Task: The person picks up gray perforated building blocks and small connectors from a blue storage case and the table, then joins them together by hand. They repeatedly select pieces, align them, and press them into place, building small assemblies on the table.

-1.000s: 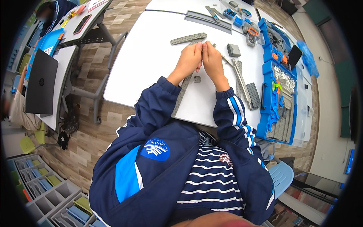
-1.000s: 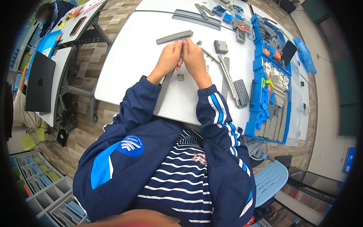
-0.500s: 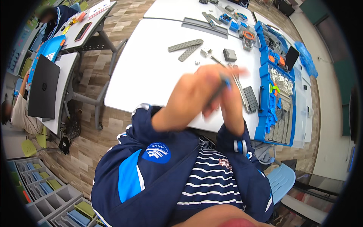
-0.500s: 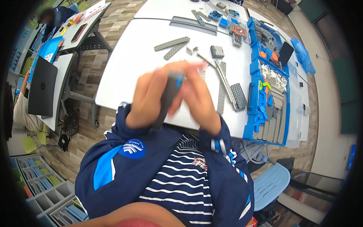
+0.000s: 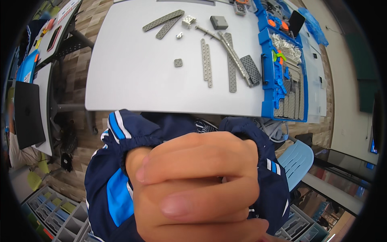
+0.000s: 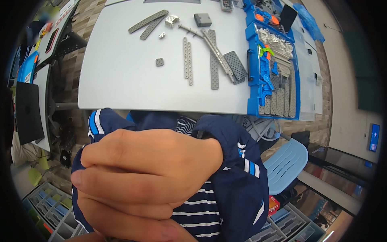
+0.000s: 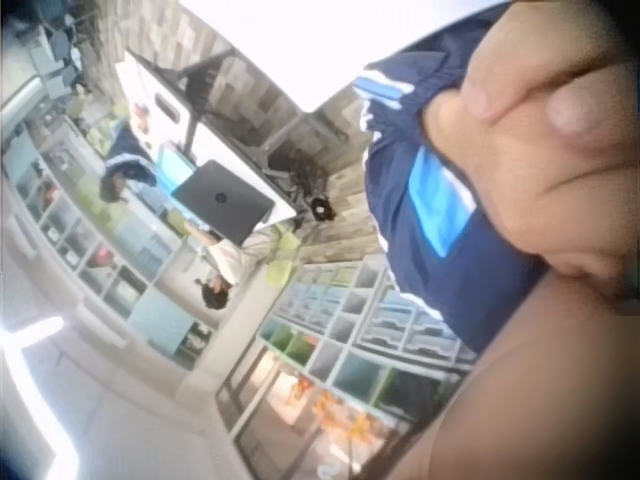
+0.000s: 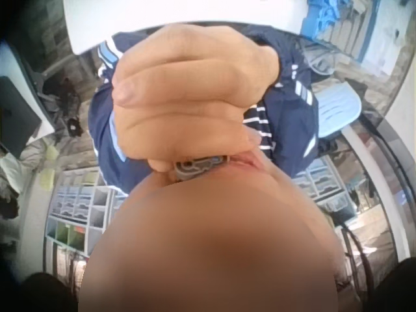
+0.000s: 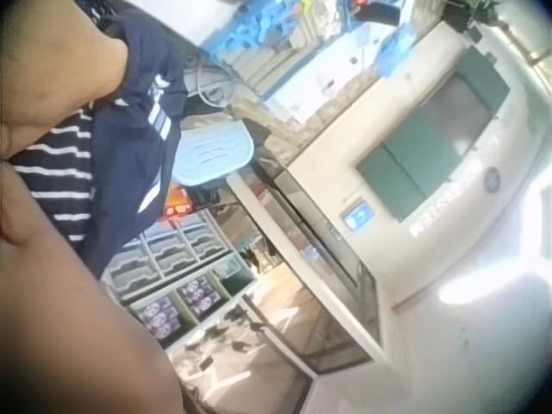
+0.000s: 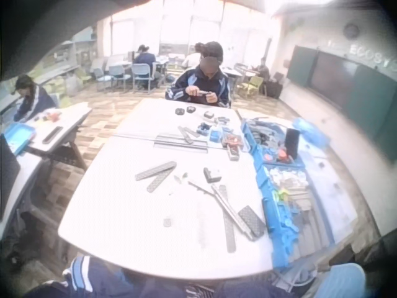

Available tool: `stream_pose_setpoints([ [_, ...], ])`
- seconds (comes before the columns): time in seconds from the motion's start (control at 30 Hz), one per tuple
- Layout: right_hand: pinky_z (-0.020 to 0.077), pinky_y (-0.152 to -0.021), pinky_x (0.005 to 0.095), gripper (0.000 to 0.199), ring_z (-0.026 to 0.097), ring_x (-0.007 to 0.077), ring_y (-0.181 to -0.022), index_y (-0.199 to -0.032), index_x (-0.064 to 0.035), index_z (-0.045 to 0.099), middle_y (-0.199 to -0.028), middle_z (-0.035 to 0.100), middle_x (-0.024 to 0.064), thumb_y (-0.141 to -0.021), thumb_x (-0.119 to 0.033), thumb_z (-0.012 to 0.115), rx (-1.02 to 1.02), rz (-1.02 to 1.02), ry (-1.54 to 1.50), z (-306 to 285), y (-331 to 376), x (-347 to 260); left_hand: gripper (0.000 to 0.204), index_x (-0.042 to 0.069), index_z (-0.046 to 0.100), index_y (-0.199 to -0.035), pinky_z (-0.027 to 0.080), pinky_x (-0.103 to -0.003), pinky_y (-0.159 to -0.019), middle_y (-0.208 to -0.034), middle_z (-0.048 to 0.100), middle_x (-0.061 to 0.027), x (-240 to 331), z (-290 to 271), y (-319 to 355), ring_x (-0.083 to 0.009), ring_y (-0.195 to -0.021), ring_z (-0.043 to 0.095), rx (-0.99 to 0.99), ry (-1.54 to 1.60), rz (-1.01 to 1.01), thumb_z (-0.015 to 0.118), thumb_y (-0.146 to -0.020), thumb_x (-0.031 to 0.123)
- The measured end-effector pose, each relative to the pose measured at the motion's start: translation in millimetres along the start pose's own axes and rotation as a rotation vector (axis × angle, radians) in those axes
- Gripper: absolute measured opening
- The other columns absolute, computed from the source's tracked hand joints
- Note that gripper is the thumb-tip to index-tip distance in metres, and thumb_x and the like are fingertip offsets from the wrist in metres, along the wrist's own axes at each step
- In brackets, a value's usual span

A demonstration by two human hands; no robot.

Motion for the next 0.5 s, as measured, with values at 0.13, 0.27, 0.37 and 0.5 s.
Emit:
stream_pose_setpoints([
  [0.13, 0.0518, -0.040, 0.0246, 0.037, 0.059, 0.0211, -0.046, -0.071, 0.0030, 0.065, -0.079, 0.066, 0.0192, -0.096, -0.023, 0.065, -0.066, 0.027, -0.099, 3.8, -15.6, 7.9, 0.058, -0.005, 0.062, -0.122, 0.040, -0.023, -0.052, -0.069, 0.058, -0.0026, -3.8, 7.5, -3.9, -0.0089, -0.059, 0.050, -0.055, 0.046, 0.064, 0.030, -0.110, 0.043],
  [0.27, 0.0551, -0.043, 0.0259, 0.036, 0.061, 0.0221, -0.049, -0.074, 0.0035, 0.068, -0.080, 0.066, 0.0193, -0.097, -0.024, 0.066, -0.077, 0.031, -0.128, 1.3, -16.2, 10.9, 0.059, -0.005, 0.062, -0.120, 0.040, -0.023, -0.053, -0.070, 0.059, -0.0034, -6.2, 6.4, -4.7, -0.0094, -0.062, 0.051, -0.052, 0.033, 0.069, 0.030, -0.109, 0.043],
  [0.37, 0.0568, -0.045, 0.0270, 0.035, 0.063, 0.0230, -0.052, -0.077, 0.0037, 0.069, -0.082, 0.066, 0.0196, -0.097, -0.025, 0.066, -0.143, 0.027, -0.162, -1.5, -17.3, 14.0, 0.059, -0.006, 0.061, -0.118, 0.041, -0.023, -0.054, -0.072, 0.059, -0.0040, -7.6, 3.1, -5.2, -0.0097, -0.063, 0.051, -0.042, 0.015, 0.057, 0.030, -0.109, 0.043],
  [0.5, 0.0582, -0.047, 0.0279, 0.033, 0.066, 0.0249, -0.058, -0.084, 0.0037, 0.072, -0.088, 0.066, 0.0204, -0.097, -0.026, 0.067, -0.144, 0.046, -0.223, -4.9, -22.9, 17.4, 0.060, -0.007, 0.061, -0.116, 0.041, -0.023, -0.056, -0.073, 0.060, -0.0048, -8.7, -3.0, -9.6, -0.0102, -0.065, 0.052, -0.031, -0.001, 0.045, 0.029, -0.109, 0.043],
])
Point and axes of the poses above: each hand's wrist, its own y-axis away from the middle knuckle, its own z-axis out of the palm, x = y × z, the point moved 8 cm from there along -y, towards the middle knuckle
